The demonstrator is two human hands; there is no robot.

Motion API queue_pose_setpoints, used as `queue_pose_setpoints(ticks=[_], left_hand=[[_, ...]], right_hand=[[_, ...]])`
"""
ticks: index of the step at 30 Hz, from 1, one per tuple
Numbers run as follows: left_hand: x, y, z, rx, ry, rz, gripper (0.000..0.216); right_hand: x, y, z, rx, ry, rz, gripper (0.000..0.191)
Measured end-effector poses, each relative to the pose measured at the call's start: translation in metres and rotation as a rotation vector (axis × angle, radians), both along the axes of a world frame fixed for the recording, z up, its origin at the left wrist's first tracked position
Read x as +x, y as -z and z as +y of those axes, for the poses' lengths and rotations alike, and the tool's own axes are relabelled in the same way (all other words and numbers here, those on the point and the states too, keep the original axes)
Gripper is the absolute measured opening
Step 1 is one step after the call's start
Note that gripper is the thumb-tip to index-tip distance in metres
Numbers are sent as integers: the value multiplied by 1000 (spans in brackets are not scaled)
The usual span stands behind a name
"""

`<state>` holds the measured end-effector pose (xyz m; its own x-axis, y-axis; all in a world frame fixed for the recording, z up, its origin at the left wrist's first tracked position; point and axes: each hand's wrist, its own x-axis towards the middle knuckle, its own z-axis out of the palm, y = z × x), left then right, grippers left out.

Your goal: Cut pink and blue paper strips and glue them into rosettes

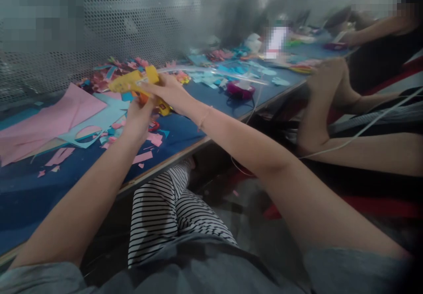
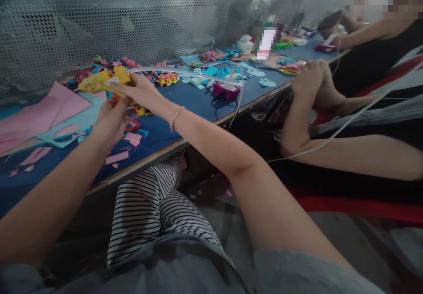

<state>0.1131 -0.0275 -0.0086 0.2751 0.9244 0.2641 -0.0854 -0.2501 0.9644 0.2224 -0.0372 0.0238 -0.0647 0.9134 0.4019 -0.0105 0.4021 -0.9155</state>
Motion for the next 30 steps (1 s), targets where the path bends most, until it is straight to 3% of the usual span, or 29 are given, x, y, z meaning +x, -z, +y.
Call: queue_pose_setpoints(ticks=[5, 9, 13, 17, 21, 26, 30], left_hand=[[-36, -18, 7, -71, -74, 243, 36], [-80, -29, 25, -30, -134, 523, 28], [-110, -22, 42, 114, -62, 767, 22], [-124, -9, 46, 289, -74, 936, 26], [-136, -7, 46, 337, -1, 1070, 35], [-140, -5, 47, 281, -14, 1218, 41], [-141, -2, 46, 183, 6, 1174, 48]], right_hand=[[0, -8, 18, 40, 63, 132, 26], [7, -14, 46, -39, 103, 238, 31], [12, -4, 82, -13, 284, 419, 37], [12, 15, 96, -93, 341, 551, 33], [10, 28, 90, -75, 267, 521, 30], [3, 36, 85, -78, 110, 425, 39], [-1, 42, 83, -146, 95, 302, 35]])
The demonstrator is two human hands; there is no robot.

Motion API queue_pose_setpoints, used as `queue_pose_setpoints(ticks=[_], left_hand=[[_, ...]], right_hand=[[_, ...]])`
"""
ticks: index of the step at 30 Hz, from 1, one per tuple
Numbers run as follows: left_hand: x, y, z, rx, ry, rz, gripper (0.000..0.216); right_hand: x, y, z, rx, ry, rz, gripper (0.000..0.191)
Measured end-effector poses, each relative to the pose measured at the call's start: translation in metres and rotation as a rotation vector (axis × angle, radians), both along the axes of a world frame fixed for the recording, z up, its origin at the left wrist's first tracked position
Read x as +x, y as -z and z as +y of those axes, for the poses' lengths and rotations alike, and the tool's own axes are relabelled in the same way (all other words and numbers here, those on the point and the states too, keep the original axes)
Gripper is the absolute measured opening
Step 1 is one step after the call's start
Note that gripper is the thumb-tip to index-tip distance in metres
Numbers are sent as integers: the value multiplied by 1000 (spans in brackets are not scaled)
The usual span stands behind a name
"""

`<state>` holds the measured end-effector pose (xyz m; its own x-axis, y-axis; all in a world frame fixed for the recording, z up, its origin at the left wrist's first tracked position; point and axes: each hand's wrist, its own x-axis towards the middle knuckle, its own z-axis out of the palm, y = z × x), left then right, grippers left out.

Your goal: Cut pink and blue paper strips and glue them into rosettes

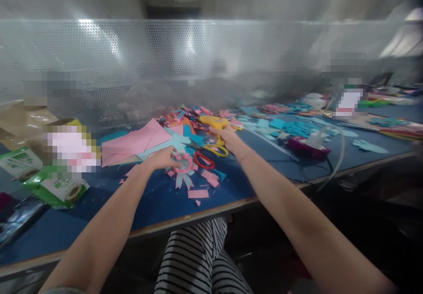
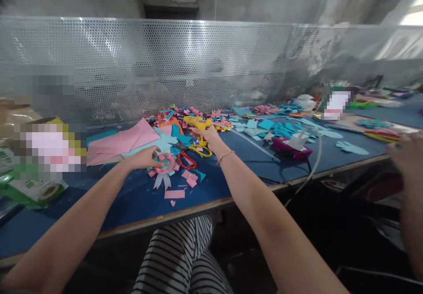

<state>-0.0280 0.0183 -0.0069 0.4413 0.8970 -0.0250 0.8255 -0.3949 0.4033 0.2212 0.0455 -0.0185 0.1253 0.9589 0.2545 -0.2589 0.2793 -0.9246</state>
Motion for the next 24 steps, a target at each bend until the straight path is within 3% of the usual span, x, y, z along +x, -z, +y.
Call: queue_pose_setpoints(ticks=[4, 10, 14, 18, 20, 24], left_hand=[[-2, 0, 0, -38, 20, -52, 40], [-2, 1, 2, 103, -1, -93, 42], [-4, 3, 5, 111, -24, -138, 45], [5, -1, -1, 327, -11, -132, 32], [19, -5, -14, 450, 99, -184, 21], [53, -4, -50, 333, 591, -220, 18]], right_hand=[[0, 2, -3, -39, 46, -84, 33], [2, 4, -4, -14, 54, -178, 34], [3, 5, -5, -7, 71, -255, 34], [3, 3, -6, -32, 122, -273, 39], [2, 1, -8, -32, 133, -273, 40], [1, -3, -10, -28, 164, -271, 38]])
